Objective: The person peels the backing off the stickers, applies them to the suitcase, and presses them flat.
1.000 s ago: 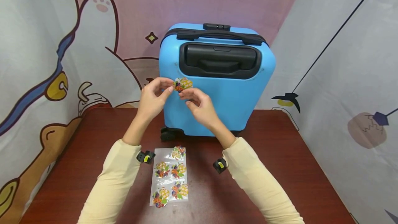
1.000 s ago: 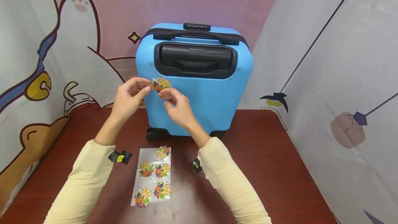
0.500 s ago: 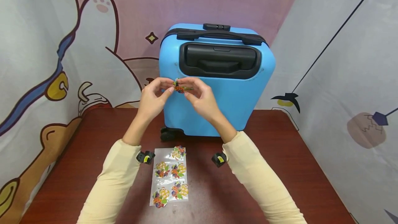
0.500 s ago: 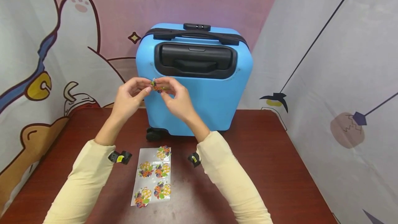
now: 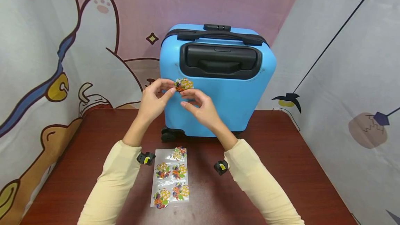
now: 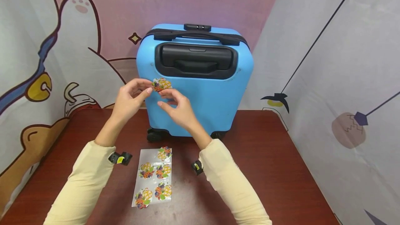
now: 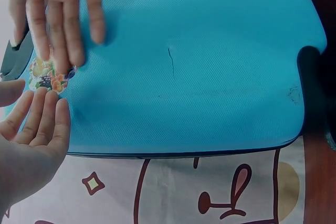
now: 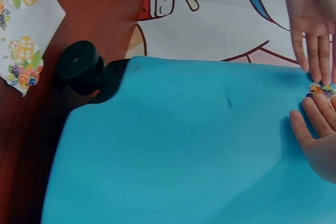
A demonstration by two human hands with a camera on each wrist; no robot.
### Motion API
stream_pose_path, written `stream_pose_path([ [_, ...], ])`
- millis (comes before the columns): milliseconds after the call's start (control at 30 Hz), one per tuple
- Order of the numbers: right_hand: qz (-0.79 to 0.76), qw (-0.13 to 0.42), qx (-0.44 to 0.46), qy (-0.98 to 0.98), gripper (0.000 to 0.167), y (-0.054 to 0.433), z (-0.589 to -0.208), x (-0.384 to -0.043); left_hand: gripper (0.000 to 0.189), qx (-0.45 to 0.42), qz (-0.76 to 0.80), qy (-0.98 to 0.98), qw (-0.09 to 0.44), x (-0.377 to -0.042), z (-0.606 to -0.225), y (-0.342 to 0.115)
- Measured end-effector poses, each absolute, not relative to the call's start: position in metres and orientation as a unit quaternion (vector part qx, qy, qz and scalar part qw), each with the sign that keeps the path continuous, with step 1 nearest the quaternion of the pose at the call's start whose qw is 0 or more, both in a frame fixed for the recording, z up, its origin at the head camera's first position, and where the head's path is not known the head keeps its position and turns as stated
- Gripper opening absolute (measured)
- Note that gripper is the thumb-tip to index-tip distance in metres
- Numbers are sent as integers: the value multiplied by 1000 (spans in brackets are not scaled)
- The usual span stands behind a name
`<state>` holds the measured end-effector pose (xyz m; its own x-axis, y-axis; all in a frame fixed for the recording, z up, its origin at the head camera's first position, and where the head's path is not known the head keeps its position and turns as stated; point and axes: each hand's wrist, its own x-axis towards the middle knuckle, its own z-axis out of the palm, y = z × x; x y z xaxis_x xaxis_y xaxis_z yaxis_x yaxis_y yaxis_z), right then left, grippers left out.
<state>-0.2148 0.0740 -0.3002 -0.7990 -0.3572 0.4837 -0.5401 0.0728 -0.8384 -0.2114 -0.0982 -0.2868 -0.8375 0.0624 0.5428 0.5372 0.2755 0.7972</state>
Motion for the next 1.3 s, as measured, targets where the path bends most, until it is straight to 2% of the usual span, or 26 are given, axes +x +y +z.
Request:
stream_pose_path([
  [400,626,110,359,-684,28,68,-270,-216,21,-196,-563,-776,208,-212,-286,-99],
  [767,606,60,279,-742,28,73,-293,-215,22,-200,-564,-774,208,-213,-287,-99],
  [867,597,72,278,-749,28,73,-287,-214,21,-198,-564,-775,206,-213,-287,-100],
  [1067,605,104,332,-716,29,73,-270,-215,22,-203,-563,-776,201,-212,-287,-99],
  [1300,620,150,282,-716,20,80,-272,-216,22,-197,-567,-776,195,-211,-287,-99],
])
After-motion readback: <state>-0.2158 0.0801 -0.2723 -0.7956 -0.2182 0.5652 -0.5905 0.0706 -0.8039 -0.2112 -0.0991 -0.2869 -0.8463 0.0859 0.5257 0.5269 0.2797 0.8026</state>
